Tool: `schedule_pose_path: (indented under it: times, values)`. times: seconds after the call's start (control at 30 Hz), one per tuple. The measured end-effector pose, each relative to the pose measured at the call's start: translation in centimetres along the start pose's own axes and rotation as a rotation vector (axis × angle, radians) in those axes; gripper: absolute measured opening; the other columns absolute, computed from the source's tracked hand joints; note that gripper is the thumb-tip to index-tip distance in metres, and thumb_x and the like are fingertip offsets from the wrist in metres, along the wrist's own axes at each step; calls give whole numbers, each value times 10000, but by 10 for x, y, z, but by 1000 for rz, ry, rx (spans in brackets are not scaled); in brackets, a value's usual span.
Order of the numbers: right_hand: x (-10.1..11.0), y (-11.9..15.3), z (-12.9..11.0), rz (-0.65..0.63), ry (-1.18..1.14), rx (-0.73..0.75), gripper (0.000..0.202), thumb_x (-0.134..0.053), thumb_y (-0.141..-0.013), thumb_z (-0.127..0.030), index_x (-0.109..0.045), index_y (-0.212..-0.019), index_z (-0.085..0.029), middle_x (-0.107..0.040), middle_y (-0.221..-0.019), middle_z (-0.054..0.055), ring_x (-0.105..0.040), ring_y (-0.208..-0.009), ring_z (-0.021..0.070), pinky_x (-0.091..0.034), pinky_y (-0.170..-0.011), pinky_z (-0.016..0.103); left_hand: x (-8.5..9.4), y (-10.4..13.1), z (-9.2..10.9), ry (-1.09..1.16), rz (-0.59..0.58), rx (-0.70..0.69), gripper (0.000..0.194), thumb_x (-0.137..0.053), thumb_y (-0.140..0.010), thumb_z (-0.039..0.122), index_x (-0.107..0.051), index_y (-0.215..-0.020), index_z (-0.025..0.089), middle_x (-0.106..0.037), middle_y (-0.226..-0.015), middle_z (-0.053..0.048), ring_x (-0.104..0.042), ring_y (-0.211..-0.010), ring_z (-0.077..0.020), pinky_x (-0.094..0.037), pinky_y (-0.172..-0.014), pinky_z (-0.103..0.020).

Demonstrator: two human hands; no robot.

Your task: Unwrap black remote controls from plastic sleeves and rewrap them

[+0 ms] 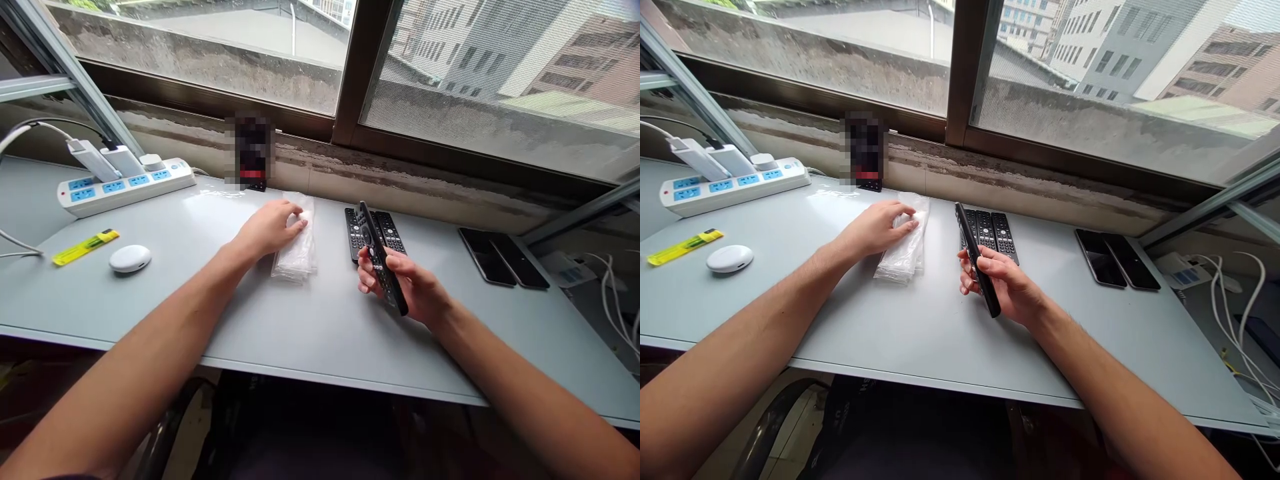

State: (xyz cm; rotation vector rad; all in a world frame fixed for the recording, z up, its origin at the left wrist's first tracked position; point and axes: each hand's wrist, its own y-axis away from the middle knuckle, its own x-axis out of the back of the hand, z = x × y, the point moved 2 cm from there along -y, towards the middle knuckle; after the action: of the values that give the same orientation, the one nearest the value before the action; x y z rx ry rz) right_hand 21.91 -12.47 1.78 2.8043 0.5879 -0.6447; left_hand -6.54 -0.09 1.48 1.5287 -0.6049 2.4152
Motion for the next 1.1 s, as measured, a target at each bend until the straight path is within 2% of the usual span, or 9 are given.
schedule_pose_path:
  times: [0.27, 0.43, 0.53, 0.7, 1.1]
  values:
    - [-5, 0, 0, 38, -25, -17, 339, -992, -845, -412, -760, -953, -189, -647, -885, 21, -622, -703, 156, -591, -634, 306, -2, -1, -3, -24, -14, -29, 463, -577, -1099, 454, -805, -1365, 152, -793, -1380, -164, -738, -1305, -362, -567, -1179, -488]
    - [-4, 0, -2, 42, -38, -81, 310, -919, -911, -444, -750, -1006, -201, -693, -952, 26, -618, -620, 145, -531, -466, 271, -2, -1, -4, -21, -15, -30, 465, -575, -1092, 463, -807, -1365, 165, -789, -1380, -157, -734, -1311, -359, -569, -1182, -485]
    - [-3, -1, -4, 67, -79, -106, 231, -819, -971, -399, -745, -1105, -227, -766, -1008, 63, -699, -696, 199, -597, -523, 311, -2, -1, -2, -25, -18, -31, 489, -560, -1092, 463, -799, -1380, 148, -786, -1376, -166, -729, -1309, -369, -572, -1175, -499]
    - [-5, -1, -4, 102, -108, -70, 254, -781, -960, -303, -719, -1201, -253, -840, -1071, 90, -768, -835, 245, -640, -665, 354, -2, 0, -2, -33, -22, -30, 490, -551, -1094, 469, -796, -1385, 160, -786, -1379, -161, -730, -1303, -360, -568, -1178, -490]
    - [-8, 0, -5, 83, -62, -85, 244, -780, -987, -397, -779, -1156, -221, -839, -1035, 97, -740, -751, 232, -620, -703, 387, -3, 1, 1, -37, -26, -37, 510, -535, -1090, 471, -798, -1388, 151, -775, -1401, -164, -717, -1324, -364, -562, -1190, -482]
